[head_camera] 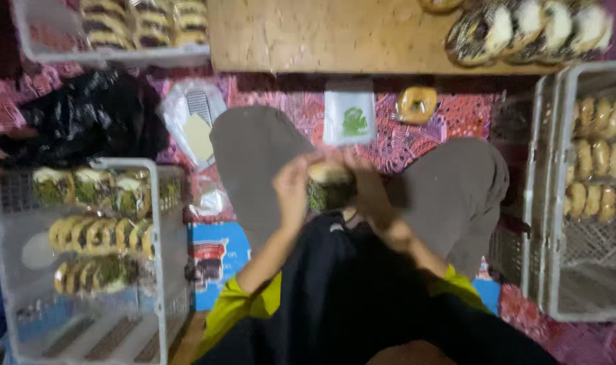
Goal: The person sits on the floor and repeatedly picks up ring-shaped pastries from a wooden board, places them into clear plastic bags, and arranges the packaged pastries into a white plastic basket. The person handles the pastries one at a time throughout the clip.
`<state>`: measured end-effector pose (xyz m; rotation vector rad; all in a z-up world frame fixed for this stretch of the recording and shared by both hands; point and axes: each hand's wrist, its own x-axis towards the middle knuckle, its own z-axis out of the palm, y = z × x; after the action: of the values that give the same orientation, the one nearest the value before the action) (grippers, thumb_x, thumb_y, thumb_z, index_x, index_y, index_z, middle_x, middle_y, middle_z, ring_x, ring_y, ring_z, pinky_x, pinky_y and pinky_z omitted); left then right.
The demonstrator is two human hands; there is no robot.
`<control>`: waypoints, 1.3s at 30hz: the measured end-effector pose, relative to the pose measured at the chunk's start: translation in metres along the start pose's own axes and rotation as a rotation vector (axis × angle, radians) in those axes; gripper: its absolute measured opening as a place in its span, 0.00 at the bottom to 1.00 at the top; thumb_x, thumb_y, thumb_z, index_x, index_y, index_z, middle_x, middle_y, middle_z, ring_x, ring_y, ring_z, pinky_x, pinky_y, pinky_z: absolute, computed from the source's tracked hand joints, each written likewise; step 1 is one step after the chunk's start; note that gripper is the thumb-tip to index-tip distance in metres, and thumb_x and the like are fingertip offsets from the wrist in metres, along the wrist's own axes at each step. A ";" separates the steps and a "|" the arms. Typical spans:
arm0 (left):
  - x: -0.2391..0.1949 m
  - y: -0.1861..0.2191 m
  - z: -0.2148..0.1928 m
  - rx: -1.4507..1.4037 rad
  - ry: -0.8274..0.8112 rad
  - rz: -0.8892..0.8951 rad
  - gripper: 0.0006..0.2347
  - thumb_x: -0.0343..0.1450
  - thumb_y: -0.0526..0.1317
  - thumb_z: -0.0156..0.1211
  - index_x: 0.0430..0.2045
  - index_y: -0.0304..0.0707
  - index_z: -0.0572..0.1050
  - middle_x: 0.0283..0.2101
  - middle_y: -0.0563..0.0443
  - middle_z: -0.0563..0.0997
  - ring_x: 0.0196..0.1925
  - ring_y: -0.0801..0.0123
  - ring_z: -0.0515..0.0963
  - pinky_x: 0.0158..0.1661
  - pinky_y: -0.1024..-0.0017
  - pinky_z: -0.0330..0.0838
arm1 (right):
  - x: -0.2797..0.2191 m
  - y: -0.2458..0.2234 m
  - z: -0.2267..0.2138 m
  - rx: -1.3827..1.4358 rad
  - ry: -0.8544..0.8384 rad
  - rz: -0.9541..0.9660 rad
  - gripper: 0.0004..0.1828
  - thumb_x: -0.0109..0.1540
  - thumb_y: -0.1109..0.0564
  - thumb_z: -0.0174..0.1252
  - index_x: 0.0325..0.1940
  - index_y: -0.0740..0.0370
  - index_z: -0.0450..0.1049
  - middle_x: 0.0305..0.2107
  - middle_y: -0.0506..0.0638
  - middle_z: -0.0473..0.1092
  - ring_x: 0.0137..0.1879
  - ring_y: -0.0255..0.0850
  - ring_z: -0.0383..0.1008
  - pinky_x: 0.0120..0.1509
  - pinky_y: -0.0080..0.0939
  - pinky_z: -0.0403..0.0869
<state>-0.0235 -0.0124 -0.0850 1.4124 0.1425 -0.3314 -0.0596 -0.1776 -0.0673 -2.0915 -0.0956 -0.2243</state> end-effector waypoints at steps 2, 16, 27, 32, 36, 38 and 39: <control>0.029 0.003 -0.028 0.011 0.078 0.070 0.10 0.76 0.41 0.61 0.39 0.31 0.84 0.42 0.47 0.86 0.44 0.70 0.82 0.50 0.72 0.75 | 0.030 0.027 0.020 0.312 0.055 0.277 0.15 0.62 0.57 0.62 0.52 0.65 0.80 0.41 0.57 0.77 0.49 0.45 0.74 0.56 0.44 0.71; 0.027 -0.102 -0.096 0.127 -0.049 -0.432 0.12 0.72 0.36 0.59 0.47 0.26 0.75 0.36 0.48 0.86 0.35 0.76 0.85 0.33 0.82 0.73 | -0.039 0.127 0.073 0.845 0.062 0.756 0.12 0.59 0.58 0.69 0.43 0.62 0.75 0.34 0.46 0.76 0.39 0.33 0.75 0.45 0.35 0.74; 0.175 -0.253 0.224 0.315 -0.219 0.122 0.20 0.75 0.39 0.63 0.57 0.24 0.69 0.59 0.41 0.74 0.62 0.61 0.73 0.63 0.66 0.65 | -0.040 0.334 -0.143 0.594 0.201 0.309 0.16 0.66 0.60 0.62 0.58 0.67 0.78 0.53 0.50 0.76 0.59 0.39 0.75 0.63 0.38 0.75; 0.107 -0.205 0.169 0.190 -0.483 -0.052 0.19 0.77 0.40 0.55 0.62 0.30 0.68 0.61 0.44 0.75 0.63 0.63 0.73 0.62 0.69 0.67 | -0.043 0.282 -0.152 0.894 0.052 0.656 0.28 0.59 0.58 0.66 0.63 0.59 0.69 0.57 0.53 0.71 0.64 0.41 0.70 0.69 0.41 0.69; 0.000 -0.090 0.167 0.147 -0.859 -0.224 0.24 0.74 0.37 0.61 0.67 0.34 0.66 0.60 0.38 0.68 0.61 0.60 0.69 0.60 0.62 0.66 | -0.145 0.178 -0.203 0.703 0.224 0.604 0.39 0.55 0.57 0.70 0.69 0.61 0.63 0.58 0.57 0.70 0.65 0.46 0.71 0.70 0.45 0.70; -0.010 -0.048 0.164 0.154 -1.139 -0.016 0.22 0.73 0.37 0.62 0.64 0.34 0.67 0.73 0.42 0.63 0.74 0.59 0.64 0.70 0.60 0.61 | -0.215 0.107 -0.245 0.447 0.346 0.677 0.45 0.53 0.56 0.72 0.71 0.61 0.60 0.59 0.59 0.69 0.65 0.49 0.71 0.71 0.47 0.70; -0.008 -0.035 0.163 0.267 -1.186 0.105 0.22 0.72 0.36 0.62 0.63 0.33 0.69 0.72 0.40 0.64 0.75 0.57 0.63 0.71 0.60 0.57 | -0.245 0.073 -0.264 0.308 0.406 0.728 0.48 0.52 0.56 0.74 0.72 0.62 0.58 0.59 0.59 0.69 0.65 0.50 0.71 0.71 0.48 0.71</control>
<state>-0.0575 -0.1751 -0.0895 1.2682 -0.9674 -1.0654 -0.3197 -0.4367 -0.0476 -1.6154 0.8098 -0.1680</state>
